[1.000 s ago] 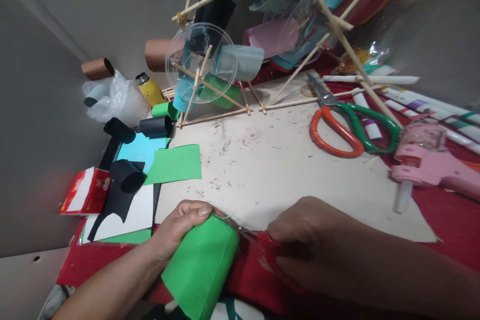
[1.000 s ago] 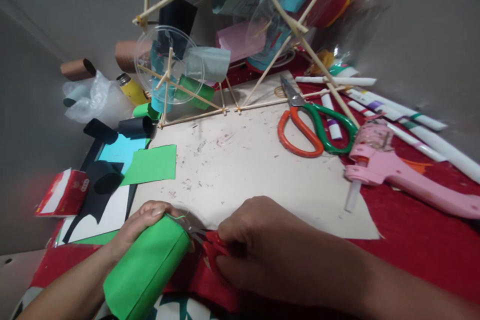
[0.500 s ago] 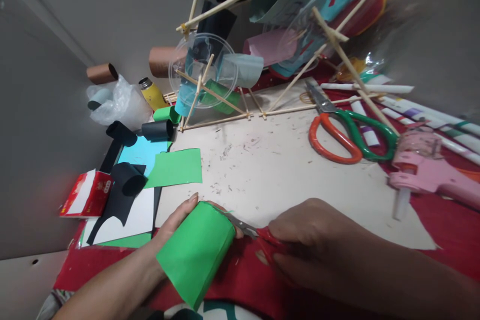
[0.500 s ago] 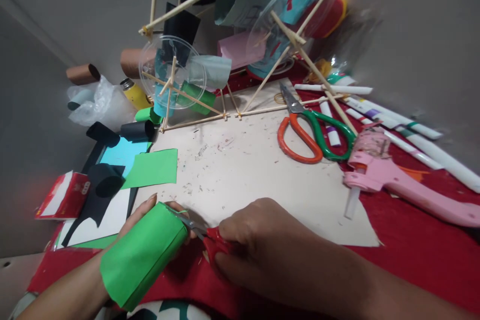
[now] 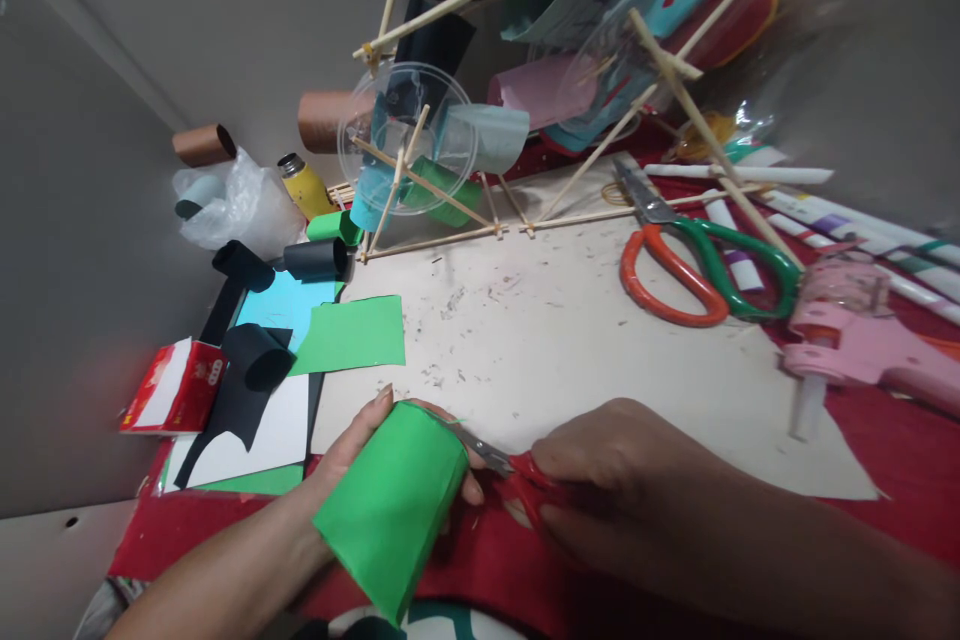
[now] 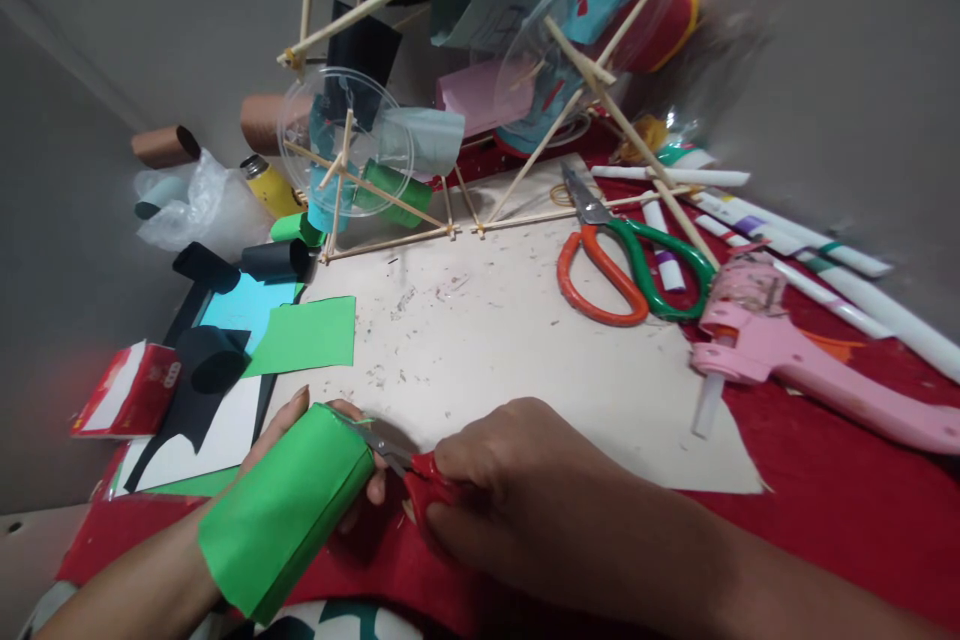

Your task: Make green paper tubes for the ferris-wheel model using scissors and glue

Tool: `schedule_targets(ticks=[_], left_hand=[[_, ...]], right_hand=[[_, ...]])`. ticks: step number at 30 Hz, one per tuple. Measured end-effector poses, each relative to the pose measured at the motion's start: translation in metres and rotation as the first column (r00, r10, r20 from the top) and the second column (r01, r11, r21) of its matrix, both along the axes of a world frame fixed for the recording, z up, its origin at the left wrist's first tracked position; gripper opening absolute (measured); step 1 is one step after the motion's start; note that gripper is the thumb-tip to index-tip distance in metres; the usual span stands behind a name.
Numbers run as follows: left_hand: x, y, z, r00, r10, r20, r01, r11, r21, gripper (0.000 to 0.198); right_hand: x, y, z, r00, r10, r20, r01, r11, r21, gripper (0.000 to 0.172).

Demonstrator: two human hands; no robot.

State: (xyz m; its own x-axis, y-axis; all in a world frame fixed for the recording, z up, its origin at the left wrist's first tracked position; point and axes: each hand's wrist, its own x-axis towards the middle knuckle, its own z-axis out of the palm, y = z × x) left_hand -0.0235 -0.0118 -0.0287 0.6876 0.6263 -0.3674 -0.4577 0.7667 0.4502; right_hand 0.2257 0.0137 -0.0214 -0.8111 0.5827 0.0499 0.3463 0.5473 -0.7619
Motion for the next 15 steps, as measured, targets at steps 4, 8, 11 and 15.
schedule_targets(ticks=[4,8,11,15], left_hand=[[-0.004,0.0012,-0.0043,0.998,0.009,-0.064,-0.011,1.0,-0.023,0.062],[-0.0054,0.0013,-0.0062,0.994,0.012,-0.112,-0.017,0.999,-0.041,0.064],[-0.0064,0.0013,-0.0058,0.991,0.009,-0.137,-0.018,0.998,-0.061,0.066],[-0.0061,0.0016,-0.0025,0.99,0.01,-0.142,-0.021,0.997,-0.072,0.066]], right_hand=[[-0.0005,0.001,-0.0004,1.0,-0.004,-0.002,0.004,0.999,-0.034,0.023],[-0.0011,0.0012,-0.0022,0.999,-0.008,-0.041,0.006,0.998,-0.058,0.024],[-0.0009,0.0014,-0.0039,0.998,0.012,-0.061,-0.016,0.997,-0.071,0.025],[-0.0003,0.0021,-0.0035,0.999,0.015,-0.035,-0.017,0.998,-0.059,0.026]])
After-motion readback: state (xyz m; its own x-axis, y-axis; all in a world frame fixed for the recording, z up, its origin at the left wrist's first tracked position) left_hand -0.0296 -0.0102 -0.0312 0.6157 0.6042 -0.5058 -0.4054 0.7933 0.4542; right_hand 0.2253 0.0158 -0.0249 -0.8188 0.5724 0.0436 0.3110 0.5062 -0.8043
